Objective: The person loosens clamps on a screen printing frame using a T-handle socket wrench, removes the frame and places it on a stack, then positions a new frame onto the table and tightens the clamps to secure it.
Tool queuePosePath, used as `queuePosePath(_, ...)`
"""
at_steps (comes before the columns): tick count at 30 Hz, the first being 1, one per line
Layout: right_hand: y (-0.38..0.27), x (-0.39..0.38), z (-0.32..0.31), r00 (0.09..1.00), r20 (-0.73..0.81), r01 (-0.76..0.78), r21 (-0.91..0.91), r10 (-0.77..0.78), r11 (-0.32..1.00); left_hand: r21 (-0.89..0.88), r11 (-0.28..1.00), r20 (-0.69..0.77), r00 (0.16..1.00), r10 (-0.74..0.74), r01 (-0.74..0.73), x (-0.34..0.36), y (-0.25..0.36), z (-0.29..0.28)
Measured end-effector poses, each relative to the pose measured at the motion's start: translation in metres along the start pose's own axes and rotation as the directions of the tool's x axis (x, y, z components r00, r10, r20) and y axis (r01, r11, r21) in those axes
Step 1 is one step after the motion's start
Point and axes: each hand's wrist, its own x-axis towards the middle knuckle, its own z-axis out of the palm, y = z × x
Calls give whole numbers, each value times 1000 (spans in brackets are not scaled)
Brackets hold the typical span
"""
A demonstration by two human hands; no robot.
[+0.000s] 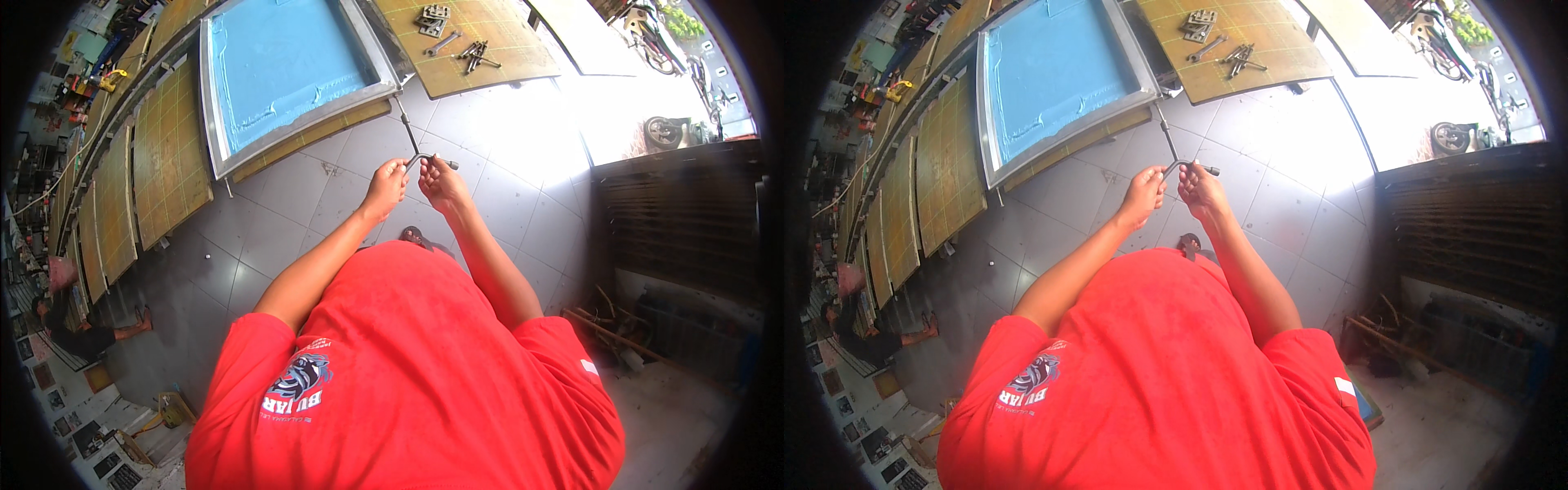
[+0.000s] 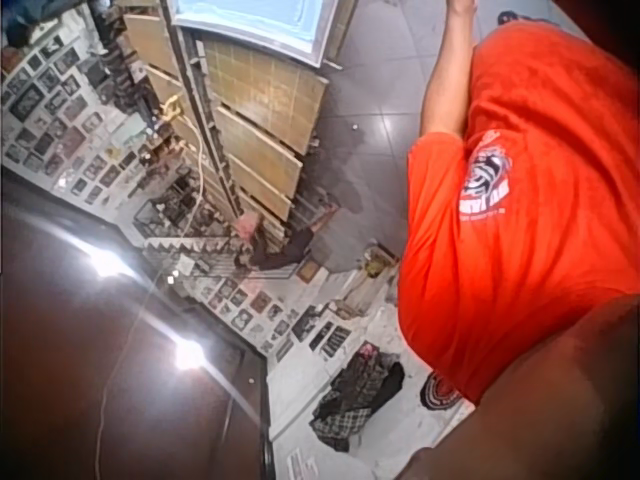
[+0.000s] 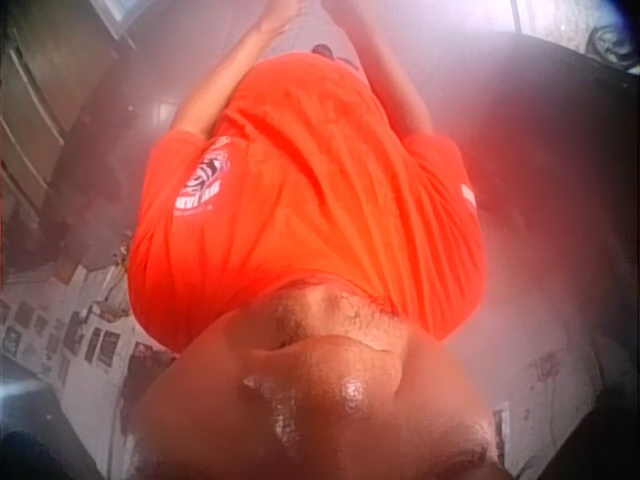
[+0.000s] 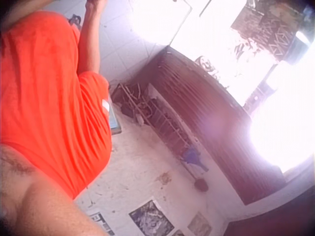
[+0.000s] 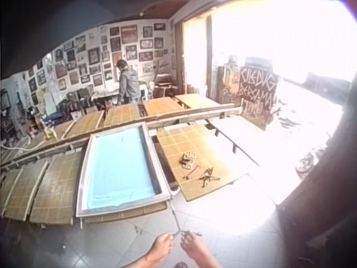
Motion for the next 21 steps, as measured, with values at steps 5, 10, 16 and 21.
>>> queuePosePath(5, -3, 1, 7, 999, -47, -11, 21, 12, 1000, 48, 999, -31, 999, 15, -14, 4, 0, 4)
queuePosePath(10, -6, 7, 7, 1000, -27, 10, -2, -10, 1000, 69, 997, -36, 999, 22, -19, 8, 0, 3)
queuePosePath(16, -4, 5, 17, 972, -59, 211, -189, -226, 959, 385, 923, -3, 1000, 12, -10, 20, 15, 0)
queuePosePath(21, 6, -7, 22, 728, 253, 622, -634, -637, 459, 100, 984, 5, 989, -147, 145, 49, 20, 2)
